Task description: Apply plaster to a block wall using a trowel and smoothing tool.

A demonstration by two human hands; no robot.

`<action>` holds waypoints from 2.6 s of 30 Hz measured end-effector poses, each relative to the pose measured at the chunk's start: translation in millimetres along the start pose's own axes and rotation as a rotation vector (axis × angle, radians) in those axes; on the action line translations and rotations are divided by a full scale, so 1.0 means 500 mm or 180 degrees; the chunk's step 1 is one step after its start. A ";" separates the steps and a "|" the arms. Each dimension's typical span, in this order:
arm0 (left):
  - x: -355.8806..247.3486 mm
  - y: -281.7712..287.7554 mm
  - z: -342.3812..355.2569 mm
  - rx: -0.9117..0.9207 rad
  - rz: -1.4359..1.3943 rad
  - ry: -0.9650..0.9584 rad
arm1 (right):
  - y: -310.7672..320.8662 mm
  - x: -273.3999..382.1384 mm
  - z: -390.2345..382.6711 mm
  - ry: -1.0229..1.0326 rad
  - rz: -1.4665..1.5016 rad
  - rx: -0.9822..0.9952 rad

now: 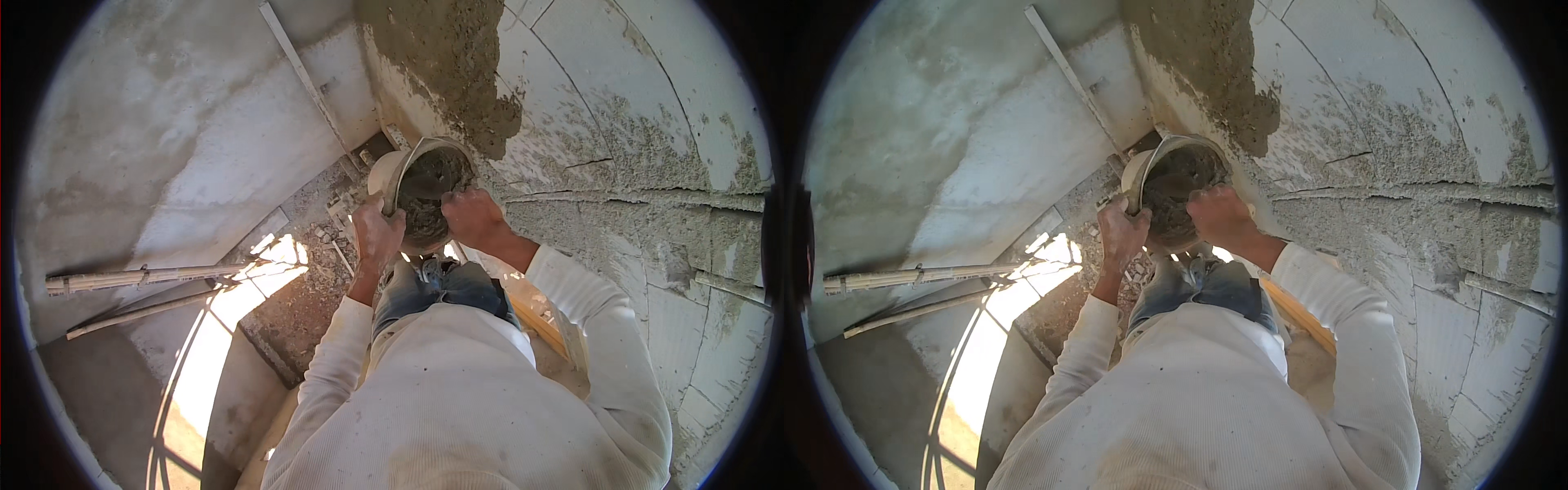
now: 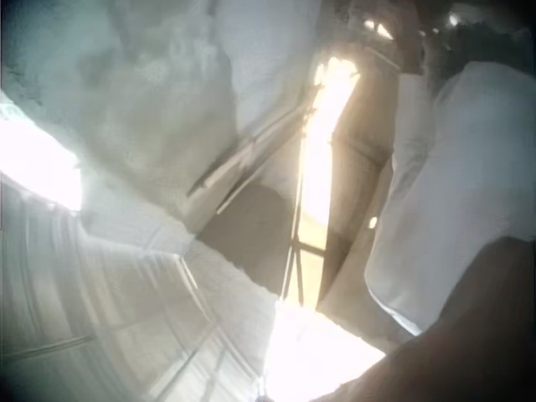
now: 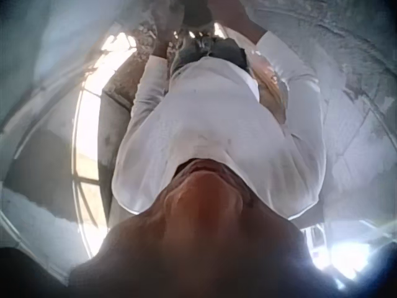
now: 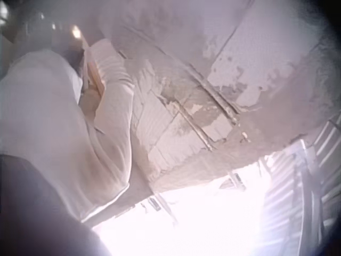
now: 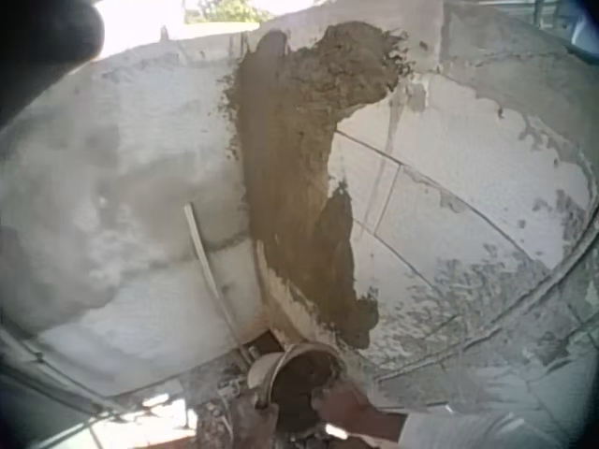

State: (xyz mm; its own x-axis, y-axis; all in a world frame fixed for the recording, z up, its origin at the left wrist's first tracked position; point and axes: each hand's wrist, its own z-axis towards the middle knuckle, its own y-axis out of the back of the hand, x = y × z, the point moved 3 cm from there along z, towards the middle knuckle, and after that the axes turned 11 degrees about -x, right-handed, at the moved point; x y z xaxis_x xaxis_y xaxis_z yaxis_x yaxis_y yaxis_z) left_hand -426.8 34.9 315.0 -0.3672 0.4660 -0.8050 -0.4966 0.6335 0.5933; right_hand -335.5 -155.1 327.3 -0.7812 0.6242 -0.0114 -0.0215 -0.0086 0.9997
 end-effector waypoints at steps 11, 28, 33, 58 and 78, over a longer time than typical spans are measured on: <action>-0.021 -0.025 -0.055 -0.0139 -0.0380 -0.0378 | -0.060 -0.056 -0.075 -0.1164 0.2212 0.1814; 0.312 0.029 -0.201 -0.1686 -0.0420 0.1102 | 0.388 -0.105 0.221 -0.0964 0.1175 -0.0417; 0.410 0.112 -0.305 -0.2053 -0.0186 0.2191 | 0.666 -0.050 0.391 0.0512 0.1867 -0.1514; 0.381 0.123 -0.271 -0.1793 0.0089 0.1845 | 0.072 -0.152 0.063 -0.0770 0.2261 0.0797; -0.066 -0.046 -0.077 -0.0114 -0.0471 -0.0564 | -0.050 -0.061 -0.104 -0.0930 0.1747 0.1153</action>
State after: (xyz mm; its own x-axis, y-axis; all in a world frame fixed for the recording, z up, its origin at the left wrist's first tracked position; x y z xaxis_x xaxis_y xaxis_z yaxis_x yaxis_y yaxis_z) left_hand -433.8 -18.9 328.2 -0.1460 0.4729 -0.8689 -0.5636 0.6821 0.4660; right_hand -343.5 -214.5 301.6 -0.4200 0.7882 0.4499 0.5744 -0.1530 0.8042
